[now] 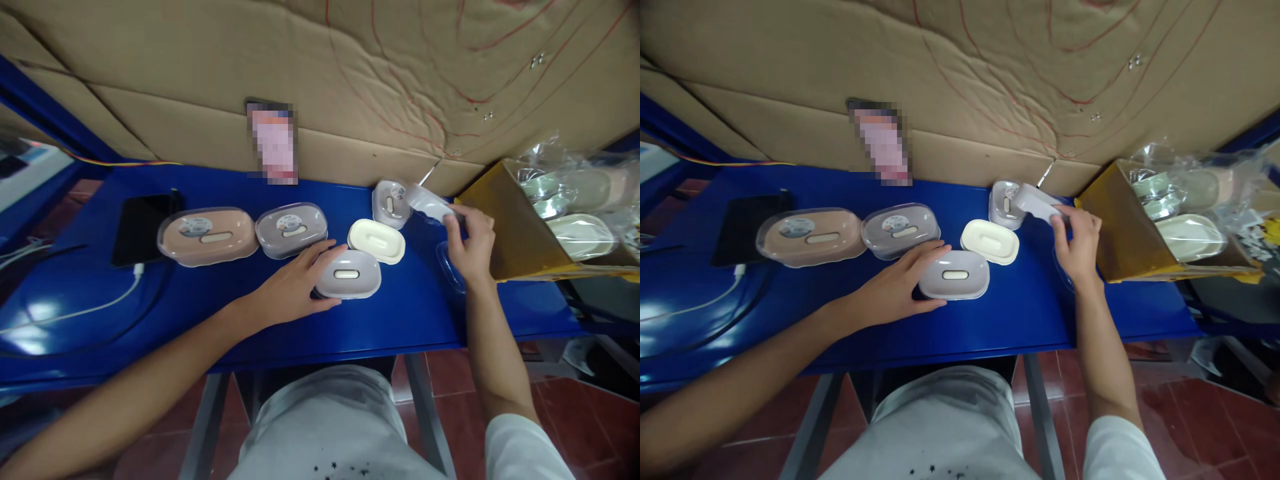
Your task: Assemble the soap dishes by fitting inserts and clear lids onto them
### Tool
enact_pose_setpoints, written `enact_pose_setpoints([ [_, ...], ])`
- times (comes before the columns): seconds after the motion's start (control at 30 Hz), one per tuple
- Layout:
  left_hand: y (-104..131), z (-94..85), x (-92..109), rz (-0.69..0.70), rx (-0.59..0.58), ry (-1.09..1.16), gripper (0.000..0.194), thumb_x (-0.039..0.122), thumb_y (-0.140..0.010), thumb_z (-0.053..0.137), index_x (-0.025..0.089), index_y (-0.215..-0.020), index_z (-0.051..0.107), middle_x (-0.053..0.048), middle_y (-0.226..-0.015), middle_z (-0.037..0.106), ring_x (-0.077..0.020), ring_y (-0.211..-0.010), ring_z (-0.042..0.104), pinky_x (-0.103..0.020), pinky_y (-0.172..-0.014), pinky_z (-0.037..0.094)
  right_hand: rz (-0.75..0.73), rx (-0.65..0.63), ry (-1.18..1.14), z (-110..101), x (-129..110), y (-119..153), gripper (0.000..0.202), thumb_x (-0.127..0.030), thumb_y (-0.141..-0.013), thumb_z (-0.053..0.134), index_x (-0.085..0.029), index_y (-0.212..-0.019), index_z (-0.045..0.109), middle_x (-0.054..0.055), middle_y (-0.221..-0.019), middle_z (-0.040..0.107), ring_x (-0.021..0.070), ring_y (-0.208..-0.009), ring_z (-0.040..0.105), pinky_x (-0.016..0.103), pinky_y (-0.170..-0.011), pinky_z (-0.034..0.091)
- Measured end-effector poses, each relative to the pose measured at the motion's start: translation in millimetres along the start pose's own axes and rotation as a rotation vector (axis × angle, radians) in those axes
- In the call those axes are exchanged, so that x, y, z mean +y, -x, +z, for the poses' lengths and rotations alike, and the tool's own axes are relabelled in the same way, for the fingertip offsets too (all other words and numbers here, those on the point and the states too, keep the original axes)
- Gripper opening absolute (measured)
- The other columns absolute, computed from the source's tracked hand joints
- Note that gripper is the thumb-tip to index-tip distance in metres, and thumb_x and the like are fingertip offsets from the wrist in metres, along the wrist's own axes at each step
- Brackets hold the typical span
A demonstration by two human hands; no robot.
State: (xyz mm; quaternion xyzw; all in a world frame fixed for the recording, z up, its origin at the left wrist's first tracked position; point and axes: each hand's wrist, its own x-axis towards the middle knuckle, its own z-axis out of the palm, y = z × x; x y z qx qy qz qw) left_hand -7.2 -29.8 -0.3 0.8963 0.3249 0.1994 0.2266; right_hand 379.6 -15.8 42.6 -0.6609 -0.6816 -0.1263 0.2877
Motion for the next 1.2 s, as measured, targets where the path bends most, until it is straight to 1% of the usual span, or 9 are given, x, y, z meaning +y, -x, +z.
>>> enact_pose_setpoints([
  [0.13, -2, -0.1, -1, 0.001, -0.005, 0.043, 0.104, 0.036, -0.090, 0.084, 0.031, -0.173, 0.022, -0.015, -0.169, 0.045, -0.0373, -0.156, 0.047, -0.056, -0.128, 0.044, -0.087, -0.068, 0.040, 2, -14, 5, 0.042, -0.050, -0.112, 0.041, -0.026, -0.127, 0.072, 0.012, -0.125, 0.079, 0.0325, -0.116, 0.071, 0.052, -0.110, 0.044],
  [0.27, -1, 0.9, -2, 0.020, -0.014, 0.026, 0.095, 0.038, -0.094, 0.081, 0.030, -0.171, 0.027, -0.016, -0.167, 0.046, -0.0372, -0.154, 0.048, -0.056, -0.126, 0.045, 0.023, -0.030, 0.177, 11, 8, 2, 0.043, -0.049, -0.111, 0.042, -0.022, -0.126, 0.072, 0.016, -0.123, 0.078, 0.0364, -0.113, 0.069, 0.054, -0.103, 0.045],
  [0.37, 0, 2.1, -3, 0.038, -0.029, 0.000, 0.089, 0.040, -0.095, 0.080, 0.026, -0.169, 0.031, -0.017, -0.166, 0.046, -0.0370, -0.154, 0.048, -0.056, -0.126, 0.045, 0.124, -0.094, 0.232, 19, 25, -3, 0.039, -0.046, -0.108, 0.046, -0.021, -0.120, 0.074, 0.017, -0.119, 0.078, 0.0381, -0.110, 0.069, 0.055, -0.099, 0.047],
  [0.53, 1, 2.8, -1, 0.044, -0.015, -0.028, 0.084, 0.039, -0.096, 0.079, 0.024, -0.167, 0.036, -0.017, -0.166, 0.046, -0.0365, -0.154, 0.048, -0.053, -0.127, 0.044, 0.142, -0.107, 0.298, 12, 27, -1, 0.045, -0.049, -0.106, 0.046, -0.021, -0.131, 0.070, 0.021, -0.132, 0.071, 0.0428, -0.121, 0.064, 0.061, -0.098, 0.048],
  [0.7, 0, 0.2, 1, 0.017, -0.038, -0.002, 0.086, 0.039, -0.094, 0.081, 0.026, -0.166, 0.038, -0.018, -0.168, 0.045, -0.0392, -0.155, 0.048, -0.058, -0.126, 0.045, 0.243, -0.352, 0.295, -18, 47, 51, 0.069, -0.075, -0.096, 0.058, -0.027, -0.145, 0.064, 0.021, -0.140, 0.067, 0.0493, -0.120, 0.066, 0.073, -0.095, 0.053],
  [0.8, 1, -1.4, 4, 0.012, -0.058, 0.088, 0.094, 0.037, -0.092, 0.084, 0.029, -0.170, 0.032, -0.016, -0.170, 0.043, -0.0373, -0.156, 0.046, -0.056, -0.127, 0.045, 0.213, -0.366, 0.176, -28, 52, 88, 0.073, -0.071, -0.097, 0.060, -0.029, -0.156, 0.054, 0.022, -0.155, 0.058, 0.0504, -0.139, 0.058, 0.076, -0.103, 0.053],
  [0.9, 1, 0.7, 6, 0.008, -0.078, 0.217, 0.107, 0.034, -0.090, 0.087, 0.033, -0.173, 0.020, -0.016, -0.172, 0.037, -0.0351, -0.157, 0.046, -0.052, -0.125, 0.048, 0.064, -0.327, -0.061, -33, 25, 103, 0.064, -0.058, -0.102, 0.063, -0.030, -0.158, 0.051, 0.018, -0.157, 0.058, 0.0425, -0.146, 0.056, 0.069, -0.118, 0.049],
  [1.0, 0, 6.6, 5, 0.002, -0.068, 0.292, 0.115, 0.034, -0.087, 0.090, 0.033, -0.174, 0.014, -0.018, -0.171, 0.038, -0.0362, -0.157, 0.046, -0.055, -0.126, 0.047, -0.159, -0.385, -0.276, -32, -28, 98, 0.063, -0.048, -0.103, 0.068, -0.035, -0.161, 0.048, 0.013, -0.163, 0.055, 0.0367, -0.152, 0.052, 0.062, -0.126, 0.045],
  [1.2, -2, 11.2, -6, 0.078, -0.041, 0.306, 0.128, 0.037, -0.083, 0.096, 0.033, -0.175, 0.007, -0.022, -0.173, 0.035, -0.0384, -0.159, 0.042, -0.060, -0.127, 0.043, -0.638, -0.574, -0.404, -1, -100, 69, 0.065, -0.043, -0.108, 0.064, -0.037, -0.167, 0.041, 0.010, -0.168, 0.051, 0.0322, -0.159, 0.044, 0.059, -0.128, 0.043],
])
